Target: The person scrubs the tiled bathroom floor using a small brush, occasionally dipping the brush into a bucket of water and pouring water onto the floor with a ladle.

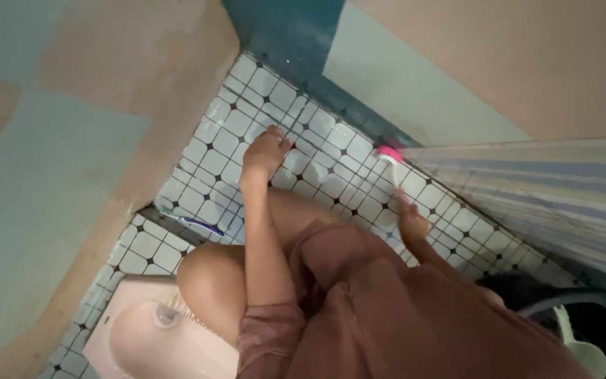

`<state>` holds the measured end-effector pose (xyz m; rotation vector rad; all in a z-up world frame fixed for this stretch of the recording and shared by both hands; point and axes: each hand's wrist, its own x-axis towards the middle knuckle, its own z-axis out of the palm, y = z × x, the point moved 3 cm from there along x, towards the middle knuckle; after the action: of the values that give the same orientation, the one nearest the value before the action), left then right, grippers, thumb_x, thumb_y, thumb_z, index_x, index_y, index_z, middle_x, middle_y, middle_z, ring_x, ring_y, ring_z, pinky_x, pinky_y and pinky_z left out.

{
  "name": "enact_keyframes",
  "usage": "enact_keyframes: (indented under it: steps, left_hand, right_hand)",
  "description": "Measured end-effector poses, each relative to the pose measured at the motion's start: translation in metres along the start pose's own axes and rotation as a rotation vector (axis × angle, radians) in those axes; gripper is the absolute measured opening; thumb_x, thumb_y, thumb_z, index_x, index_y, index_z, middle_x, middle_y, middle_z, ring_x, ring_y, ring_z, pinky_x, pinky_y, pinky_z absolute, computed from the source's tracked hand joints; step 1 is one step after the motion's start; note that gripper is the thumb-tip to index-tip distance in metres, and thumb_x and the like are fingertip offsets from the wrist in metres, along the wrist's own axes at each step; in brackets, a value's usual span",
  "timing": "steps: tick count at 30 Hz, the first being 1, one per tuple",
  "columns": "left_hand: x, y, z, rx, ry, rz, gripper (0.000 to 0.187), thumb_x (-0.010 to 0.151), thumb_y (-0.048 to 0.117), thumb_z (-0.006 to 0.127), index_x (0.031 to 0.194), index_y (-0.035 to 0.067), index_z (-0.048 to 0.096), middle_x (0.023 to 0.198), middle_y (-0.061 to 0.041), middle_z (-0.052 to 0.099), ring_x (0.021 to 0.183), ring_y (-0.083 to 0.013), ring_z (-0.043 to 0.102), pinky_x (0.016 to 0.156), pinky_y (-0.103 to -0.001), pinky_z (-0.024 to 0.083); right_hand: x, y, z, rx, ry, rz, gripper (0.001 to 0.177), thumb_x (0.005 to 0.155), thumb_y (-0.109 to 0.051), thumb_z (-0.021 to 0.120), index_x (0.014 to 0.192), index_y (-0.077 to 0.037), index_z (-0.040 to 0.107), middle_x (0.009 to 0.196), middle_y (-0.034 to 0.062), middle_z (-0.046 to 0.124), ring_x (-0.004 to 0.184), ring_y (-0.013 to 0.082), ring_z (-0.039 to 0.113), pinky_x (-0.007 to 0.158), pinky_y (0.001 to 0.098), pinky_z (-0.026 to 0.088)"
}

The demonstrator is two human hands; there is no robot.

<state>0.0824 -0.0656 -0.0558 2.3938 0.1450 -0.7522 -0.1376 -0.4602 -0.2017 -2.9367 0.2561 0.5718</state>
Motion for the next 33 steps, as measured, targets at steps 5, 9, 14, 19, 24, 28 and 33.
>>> enact_keyframes:
  steps: [5, 9, 14, 19, 24, 28, 33]
  left_hand:
    - [0.018, 0.012, 0.022, 0.017, 0.015, 0.144, 0.046, 0.096, 0.041, 0.062, 0.125, 0.005, 0.058, 0.125, -0.018, 0.068, 0.116, -0.0368, 0.064, 0.095, -0.048, 0.05]
    - [0.024, 0.019, 0.032, 0.088, -0.047, 0.065, 0.044, 0.096, 0.038, 0.061, 0.126, 0.006, 0.059, 0.126, -0.019, 0.068, 0.118, -0.0379, 0.063, 0.095, -0.049, 0.05]
    - [0.019, 0.005, 0.025, 0.018, -0.019, 0.098, 0.047, 0.093, 0.039, 0.063, 0.126, 0.006, 0.06, 0.121, -0.019, 0.07, 0.116, -0.0372, 0.065, 0.097, -0.047, 0.05]
    - [0.028, -0.001, 0.025, 0.03, -0.061, 0.085, 0.047, 0.096, 0.038, 0.061, 0.129, 0.005, 0.06, 0.121, -0.02, 0.071, 0.116, -0.0375, 0.066, 0.098, -0.046, 0.052]
    - [0.041, 0.03, 0.052, 0.091, -0.056, 0.207, 0.045, 0.096, 0.038, 0.061, 0.127, 0.006, 0.061, 0.122, -0.021, 0.069, 0.116, -0.0393, 0.063, 0.099, -0.048, 0.049]
    - [0.043, 0.043, 0.066, 0.094, -0.062, 0.226, 0.045, 0.094, 0.039, 0.062, 0.125, 0.006, 0.061, 0.122, -0.02, 0.069, 0.117, -0.0382, 0.063, 0.097, -0.048, 0.05]
    - [0.037, 0.036, 0.052, 0.111, -0.059, 0.201, 0.044, 0.093, 0.039, 0.062, 0.123, 0.007, 0.06, 0.121, -0.018, 0.069, 0.113, -0.0383, 0.064, 0.093, -0.048, 0.05]
  right_hand:
    - [0.126, -0.148, 0.014, 0.317, 0.108, -0.251, 0.038, 0.119, -0.025, 0.048, 0.155, -0.033, 0.04, 0.13, 0.0205, 0.067, 0.11, 0.0383, 0.067, 0.092, 0.0479, 0.055]
    - [0.182, -0.233, -0.003, 0.087, -0.111, -0.236, 0.076, 0.094, -0.003, 0.045, 0.162, -0.032, 0.028, 0.127, 0.0174, 0.068, 0.103, 0.035, 0.069, 0.082, 0.0466, 0.059]
    - [0.071, -0.07, 0.005, 0.179, 0.035, -0.183, 0.074, 0.098, 0.0, 0.045, 0.16, -0.037, 0.031, 0.136, 0.0176, 0.063, 0.1, 0.0346, 0.07, 0.071, 0.0441, 0.06]
    - [-0.049, 0.049, -0.001, 0.11, -0.124, 0.158, 0.058, 0.109, -0.033, 0.022, 0.166, -0.038, 0.011, 0.13, 0.0178, 0.063, 0.093, 0.033, 0.07, 0.073, 0.044, 0.061]
    - [0.042, -0.051, 0.009, 0.248, 0.206, -0.251, 0.06, 0.101, -0.01, 0.034, 0.158, -0.029, 0.036, 0.143, 0.0141, 0.063, 0.101, 0.0317, 0.07, 0.073, 0.0442, 0.058]
    - [0.131, -0.148, 0.005, -0.049, -0.098, -0.245, 0.082, 0.098, -0.007, 0.045, 0.173, -0.026, 0.018, 0.126, 0.0198, 0.068, 0.112, 0.0339, 0.069, 0.09, 0.044, 0.059]
    - [0.055, -0.04, -0.005, 0.351, -0.12, -0.02, 0.049, 0.107, -0.025, 0.032, 0.154, -0.035, 0.043, 0.139, 0.0156, 0.062, 0.111, 0.0368, 0.067, 0.09, 0.0483, 0.057]
